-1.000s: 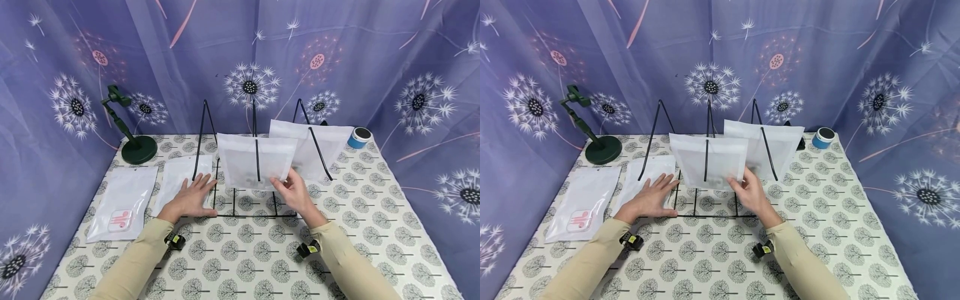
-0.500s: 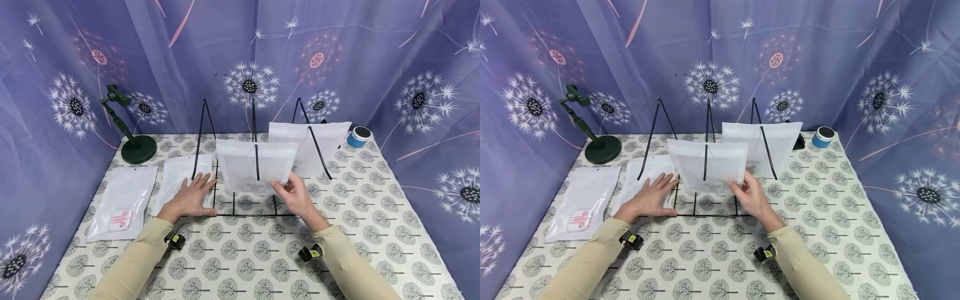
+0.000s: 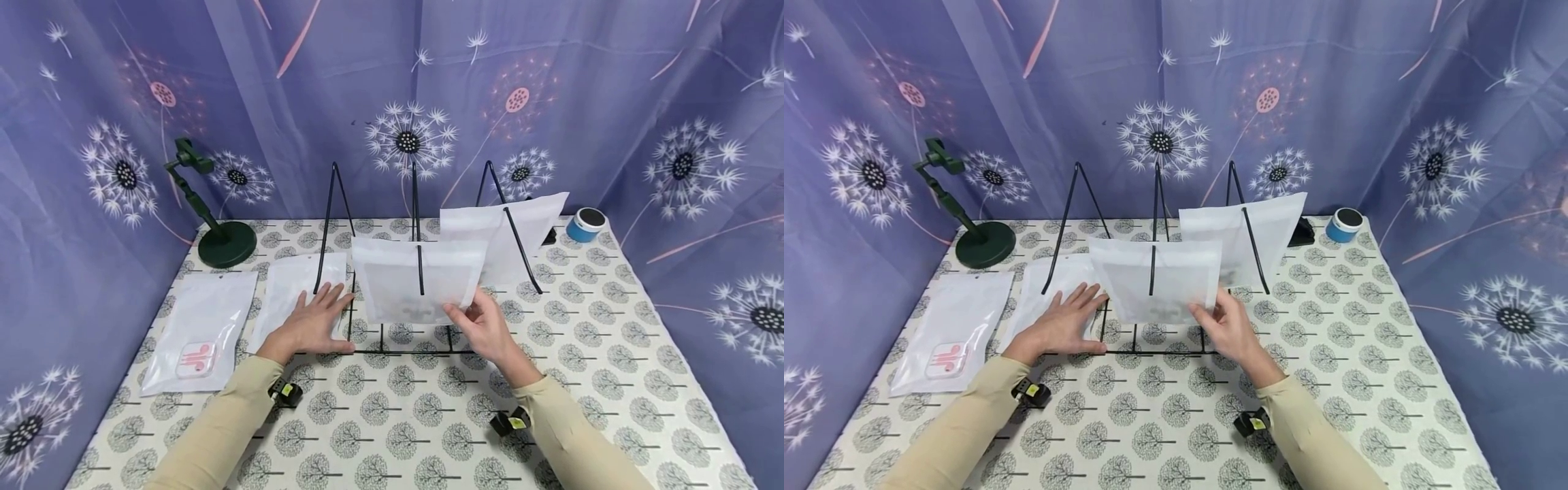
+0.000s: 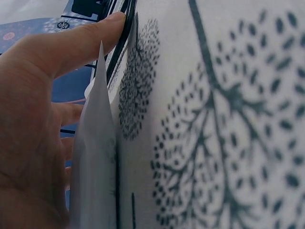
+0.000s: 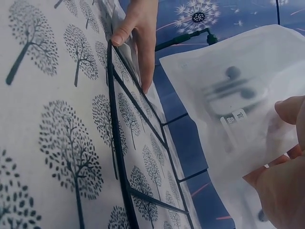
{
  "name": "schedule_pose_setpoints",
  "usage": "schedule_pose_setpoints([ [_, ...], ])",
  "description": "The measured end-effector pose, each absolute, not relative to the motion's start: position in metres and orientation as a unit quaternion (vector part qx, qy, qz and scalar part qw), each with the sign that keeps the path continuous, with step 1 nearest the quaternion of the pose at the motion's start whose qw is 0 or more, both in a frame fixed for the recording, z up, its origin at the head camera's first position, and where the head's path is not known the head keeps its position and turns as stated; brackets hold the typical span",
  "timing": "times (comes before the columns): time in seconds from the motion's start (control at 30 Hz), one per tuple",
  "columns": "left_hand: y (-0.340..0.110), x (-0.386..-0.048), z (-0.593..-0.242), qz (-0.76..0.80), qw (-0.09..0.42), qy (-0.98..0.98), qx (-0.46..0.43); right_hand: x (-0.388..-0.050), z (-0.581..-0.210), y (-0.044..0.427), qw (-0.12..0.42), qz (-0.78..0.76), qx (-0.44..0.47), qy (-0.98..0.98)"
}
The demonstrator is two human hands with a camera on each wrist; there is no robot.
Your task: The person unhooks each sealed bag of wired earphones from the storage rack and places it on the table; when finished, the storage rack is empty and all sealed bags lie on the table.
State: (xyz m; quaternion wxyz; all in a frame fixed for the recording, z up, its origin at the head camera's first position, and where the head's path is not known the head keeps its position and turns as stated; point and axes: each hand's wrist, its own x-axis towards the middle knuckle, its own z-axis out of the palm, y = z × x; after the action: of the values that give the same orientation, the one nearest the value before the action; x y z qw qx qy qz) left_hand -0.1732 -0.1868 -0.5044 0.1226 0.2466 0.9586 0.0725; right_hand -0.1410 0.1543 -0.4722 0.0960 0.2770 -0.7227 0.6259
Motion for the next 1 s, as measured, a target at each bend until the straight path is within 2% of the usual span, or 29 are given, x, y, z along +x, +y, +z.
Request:
schedule_pose_setpoints([
  [0.43,-0.186,-0.173,-0.503,0.066,0.125,0.959,0.245,-0.133,-0.475,0.155,0.093,0.631,0.284,-0.716],
  [1.0,-0.186,-0.173,-0.503,0.064,0.124,0.958,0.249,-0.125,-0.472,0.158,0.064,0.646,0.296,-0.701],
])
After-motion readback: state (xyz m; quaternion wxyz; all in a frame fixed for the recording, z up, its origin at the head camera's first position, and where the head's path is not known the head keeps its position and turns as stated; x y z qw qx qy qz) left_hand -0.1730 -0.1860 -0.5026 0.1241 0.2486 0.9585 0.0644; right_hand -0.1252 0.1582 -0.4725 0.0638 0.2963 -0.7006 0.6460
